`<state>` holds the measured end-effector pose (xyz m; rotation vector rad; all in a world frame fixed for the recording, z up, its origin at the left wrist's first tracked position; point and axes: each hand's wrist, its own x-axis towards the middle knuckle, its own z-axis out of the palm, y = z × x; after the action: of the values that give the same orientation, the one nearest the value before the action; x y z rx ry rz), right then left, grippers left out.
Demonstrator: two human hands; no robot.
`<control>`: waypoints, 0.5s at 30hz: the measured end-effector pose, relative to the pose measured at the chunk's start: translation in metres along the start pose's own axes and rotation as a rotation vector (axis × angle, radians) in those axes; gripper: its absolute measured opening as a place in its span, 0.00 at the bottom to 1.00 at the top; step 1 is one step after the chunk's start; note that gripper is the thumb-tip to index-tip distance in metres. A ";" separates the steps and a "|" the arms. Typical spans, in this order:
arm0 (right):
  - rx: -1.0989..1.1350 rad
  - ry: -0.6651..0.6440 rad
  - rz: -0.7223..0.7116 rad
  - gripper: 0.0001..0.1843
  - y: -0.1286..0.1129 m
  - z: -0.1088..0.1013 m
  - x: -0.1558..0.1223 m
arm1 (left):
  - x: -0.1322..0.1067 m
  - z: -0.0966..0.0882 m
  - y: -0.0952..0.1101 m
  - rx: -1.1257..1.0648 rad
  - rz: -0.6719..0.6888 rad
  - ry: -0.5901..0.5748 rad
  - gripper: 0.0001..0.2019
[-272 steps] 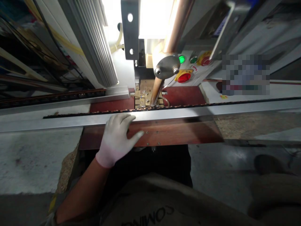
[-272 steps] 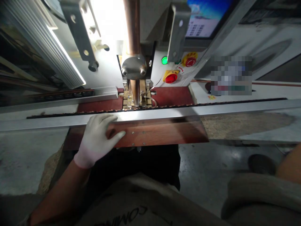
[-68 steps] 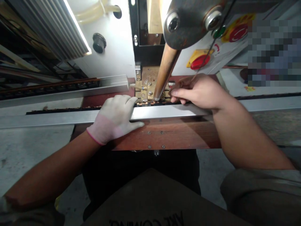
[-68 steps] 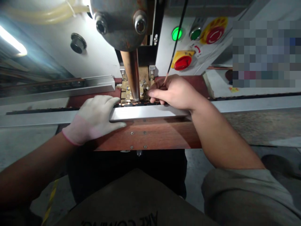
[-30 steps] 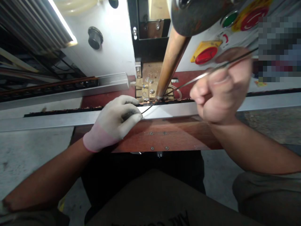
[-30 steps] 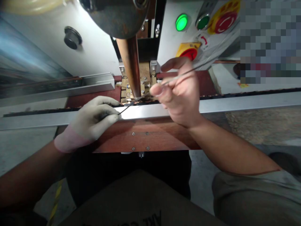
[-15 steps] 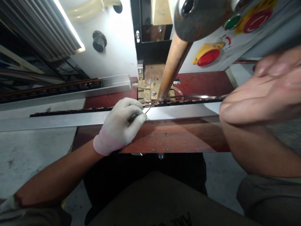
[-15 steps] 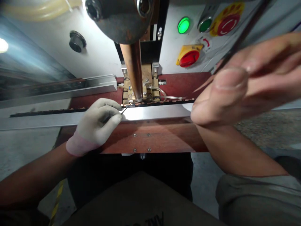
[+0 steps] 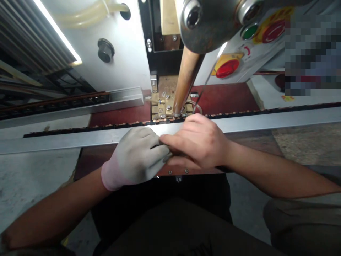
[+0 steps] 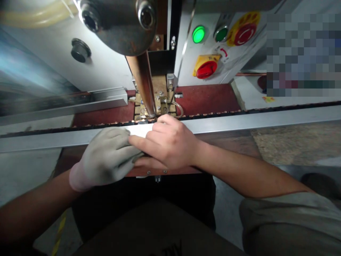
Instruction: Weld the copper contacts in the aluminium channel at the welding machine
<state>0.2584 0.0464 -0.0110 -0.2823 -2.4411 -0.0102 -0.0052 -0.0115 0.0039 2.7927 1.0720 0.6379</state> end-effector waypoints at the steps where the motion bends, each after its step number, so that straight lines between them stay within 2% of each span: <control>1: -0.027 -0.003 0.016 0.21 0.003 -0.003 -0.002 | 0.000 -0.002 -0.003 0.044 0.022 0.025 0.14; 4: -0.027 0.017 0.106 0.15 0.008 -0.006 -0.006 | -0.002 -0.006 -0.010 0.146 0.036 0.083 0.13; 8: 0.129 0.033 0.308 0.15 0.014 -0.004 -0.006 | -0.004 -0.009 -0.021 0.128 -0.099 0.040 0.11; 9: 0.163 0.034 0.336 0.15 0.016 -0.004 -0.005 | -0.005 -0.010 -0.025 0.130 -0.158 0.019 0.12; 12: 0.195 0.022 0.354 0.15 0.023 -0.002 -0.006 | -0.011 -0.013 -0.043 0.197 -0.305 -0.109 0.34; 15: 0.178 -0.023 0.403 0.17 0.029 -0.001 -0.007 | -0.016 -0.012 -0.059 0.259 -0.353 -0.225 0.31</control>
<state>0.2703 0.0728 -0.0165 -0.6887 -2.3463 0.3853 -0.0575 0.0219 -0.0039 2.6799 1.6382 0.1527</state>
